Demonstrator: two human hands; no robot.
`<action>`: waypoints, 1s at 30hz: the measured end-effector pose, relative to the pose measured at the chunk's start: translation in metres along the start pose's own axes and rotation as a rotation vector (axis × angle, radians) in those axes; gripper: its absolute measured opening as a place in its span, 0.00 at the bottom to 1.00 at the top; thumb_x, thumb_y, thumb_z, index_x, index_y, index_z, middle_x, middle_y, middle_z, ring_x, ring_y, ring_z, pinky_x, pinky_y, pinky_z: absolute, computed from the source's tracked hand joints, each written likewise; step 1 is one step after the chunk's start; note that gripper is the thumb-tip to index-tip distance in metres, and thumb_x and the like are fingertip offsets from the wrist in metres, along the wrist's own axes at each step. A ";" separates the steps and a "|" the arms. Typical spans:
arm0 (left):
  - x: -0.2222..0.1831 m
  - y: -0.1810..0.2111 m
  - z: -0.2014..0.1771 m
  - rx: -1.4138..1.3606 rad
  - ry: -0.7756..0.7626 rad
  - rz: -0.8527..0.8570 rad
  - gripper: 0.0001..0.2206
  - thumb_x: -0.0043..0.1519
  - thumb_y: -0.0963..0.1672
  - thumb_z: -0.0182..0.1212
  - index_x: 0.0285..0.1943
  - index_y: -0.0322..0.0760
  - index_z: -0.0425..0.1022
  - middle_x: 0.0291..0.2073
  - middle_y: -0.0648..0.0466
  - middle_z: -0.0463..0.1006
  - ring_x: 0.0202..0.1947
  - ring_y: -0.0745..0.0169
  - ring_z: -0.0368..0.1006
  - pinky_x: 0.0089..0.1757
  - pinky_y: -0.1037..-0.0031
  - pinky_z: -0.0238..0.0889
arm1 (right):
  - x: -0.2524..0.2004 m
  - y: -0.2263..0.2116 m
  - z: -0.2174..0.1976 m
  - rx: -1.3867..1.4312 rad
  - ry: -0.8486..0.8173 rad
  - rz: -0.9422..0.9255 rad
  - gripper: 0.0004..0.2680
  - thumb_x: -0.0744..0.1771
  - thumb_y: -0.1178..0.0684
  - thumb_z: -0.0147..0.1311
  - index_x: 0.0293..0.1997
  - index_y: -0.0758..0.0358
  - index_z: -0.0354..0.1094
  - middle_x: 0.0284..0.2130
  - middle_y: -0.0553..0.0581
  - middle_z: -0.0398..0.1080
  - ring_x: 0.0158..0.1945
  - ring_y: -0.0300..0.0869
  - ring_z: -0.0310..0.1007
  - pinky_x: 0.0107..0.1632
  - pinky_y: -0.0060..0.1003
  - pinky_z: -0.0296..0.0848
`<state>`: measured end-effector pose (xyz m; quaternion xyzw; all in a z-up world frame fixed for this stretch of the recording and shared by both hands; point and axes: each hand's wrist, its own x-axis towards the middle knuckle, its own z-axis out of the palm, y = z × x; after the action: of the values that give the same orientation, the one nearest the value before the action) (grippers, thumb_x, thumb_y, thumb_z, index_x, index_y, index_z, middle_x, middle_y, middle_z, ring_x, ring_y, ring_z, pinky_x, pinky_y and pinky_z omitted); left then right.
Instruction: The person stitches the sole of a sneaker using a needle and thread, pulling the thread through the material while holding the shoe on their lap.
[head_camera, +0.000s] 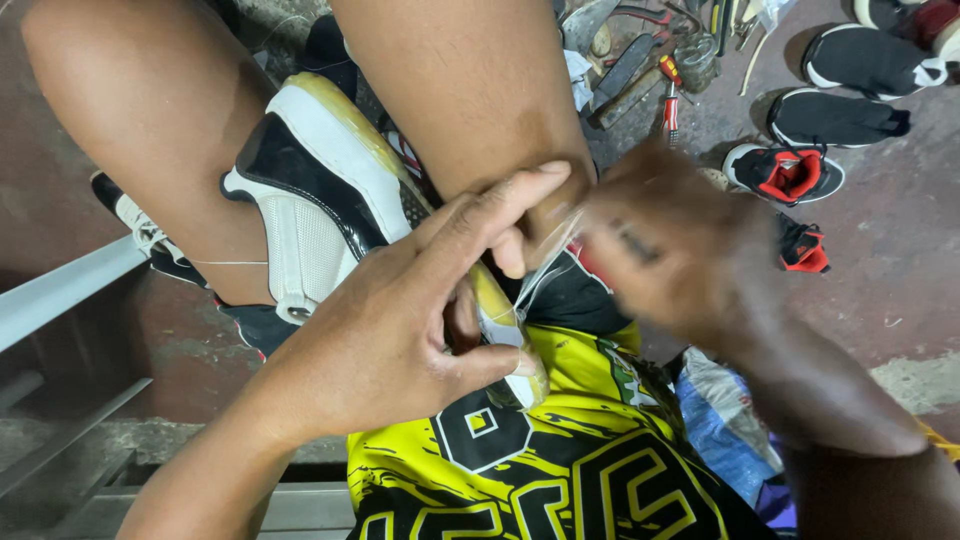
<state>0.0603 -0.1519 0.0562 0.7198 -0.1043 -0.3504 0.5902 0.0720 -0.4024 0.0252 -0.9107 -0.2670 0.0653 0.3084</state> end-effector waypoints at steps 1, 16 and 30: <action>-0.001 -0.002 0.000 -0.010 0.011 -0.035 0.45 0.50 0.41 0.74 0.78 0.52 0.53 0.34 0.59 0.71 0.21 0.73 0.67 0.27 0.79 0.67 | -0.003 0.014 -0.010 -0.151 0.034 -0.015 0.02 0.67 0.60 0.60 0.40 0.63 0.72 0.38 0.58 0.73 0.39 0.45 0.75 0.35 0.37 0.73; 0.012 0.001 0.012 0.135 -0.058 -0.091 0.30 0.56 0.44 0.71 0.70 0.51 0.68 0.22 0.55 0.76 0.19 0.66 0.71 0.26 0.73 0.65 | -0.062 0.086 -0.074 0.081 0.133 0.456 0.08 0.66 0.57 0.56 0.50 0.64 0.70 0.39 0.55 0.68 0.28 0.36 0.66 0.29 0.29 0.63; 0.010 -0.002 0.012 -0.019 0.094 -0.152 0.49 0.50 0.43 0.75 0.80 0.51 0.45 0.31 0.55 0.72 0.25 0.66 0.76 0.29 0.74 0.71 | 0.017 -0.007 0.024 0.512 -0.184 0.158 0.06 0.65 0.56 0.68 0.35 0.62 0.73 0.30 0.46 0.67 0.27 0.28 0.59 0.29 0.27 0.56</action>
<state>0.0595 -0.1662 0.0500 0.7357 -0.0182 -0.3609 0.5728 0.0766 -0.3767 0.0108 -0.8113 -0.1971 0.2367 0.4969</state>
